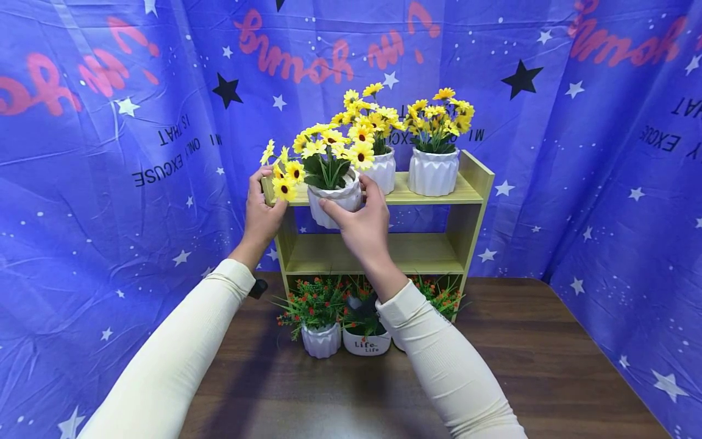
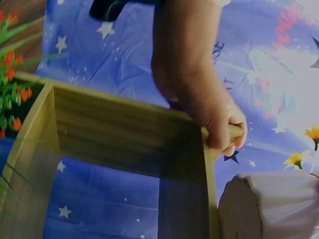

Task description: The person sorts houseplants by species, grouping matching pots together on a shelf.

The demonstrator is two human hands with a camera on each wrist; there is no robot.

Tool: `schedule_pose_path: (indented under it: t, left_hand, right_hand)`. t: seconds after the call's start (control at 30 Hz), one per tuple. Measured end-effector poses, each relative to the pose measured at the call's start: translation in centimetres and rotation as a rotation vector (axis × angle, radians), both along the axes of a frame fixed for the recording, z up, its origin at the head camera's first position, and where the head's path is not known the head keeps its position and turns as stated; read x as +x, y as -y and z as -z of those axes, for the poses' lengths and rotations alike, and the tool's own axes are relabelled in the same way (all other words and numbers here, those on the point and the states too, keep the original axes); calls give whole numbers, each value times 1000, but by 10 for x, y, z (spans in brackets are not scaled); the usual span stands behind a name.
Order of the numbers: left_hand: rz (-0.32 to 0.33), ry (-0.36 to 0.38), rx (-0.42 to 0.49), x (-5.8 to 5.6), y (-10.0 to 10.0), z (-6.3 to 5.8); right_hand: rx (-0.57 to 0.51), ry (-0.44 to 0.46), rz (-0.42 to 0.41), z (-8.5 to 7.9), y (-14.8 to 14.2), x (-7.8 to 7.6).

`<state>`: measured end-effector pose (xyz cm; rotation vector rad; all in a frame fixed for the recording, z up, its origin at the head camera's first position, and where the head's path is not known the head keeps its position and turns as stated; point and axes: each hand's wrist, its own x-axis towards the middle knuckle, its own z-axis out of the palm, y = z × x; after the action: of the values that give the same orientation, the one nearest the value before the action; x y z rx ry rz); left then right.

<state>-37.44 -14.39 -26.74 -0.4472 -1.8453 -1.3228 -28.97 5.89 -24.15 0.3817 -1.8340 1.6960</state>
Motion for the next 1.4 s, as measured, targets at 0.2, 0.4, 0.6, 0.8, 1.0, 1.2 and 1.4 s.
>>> schedule_pose_path:
  t: [0.2, 0.4, 0.6, 0.8, 1.0, 1.2, 1.4]
  left_hand:
    - [-4, 6, -9, 1, 0, -1]
    - [-32, -16, -10, 1, 1, -2]
    - [-21, -17, -14, 5, 2, -4]
    - [-19, -8, -17, 5, 2, -3]
    - [11, -11, -43, 1, -2, -3]
    - [-3, 2, -25, -1, -3, -2]
    - [-7, 9, -19, -1, 0, 1]
  right_hand:
    - [70, -1, 44, -8, 6, -9]
    - [158, 80, 68, -20, 10, -14]
    - [233, 132, 68, -31, 15, -25]
    - [284, 165, 60, -34, 20, -36]
    - [280, 174, 85, -34, 22, -47]
    - [288, 160, 90, -33, 28, -55]
    - [315, 190, 94, -32, 32, -55]
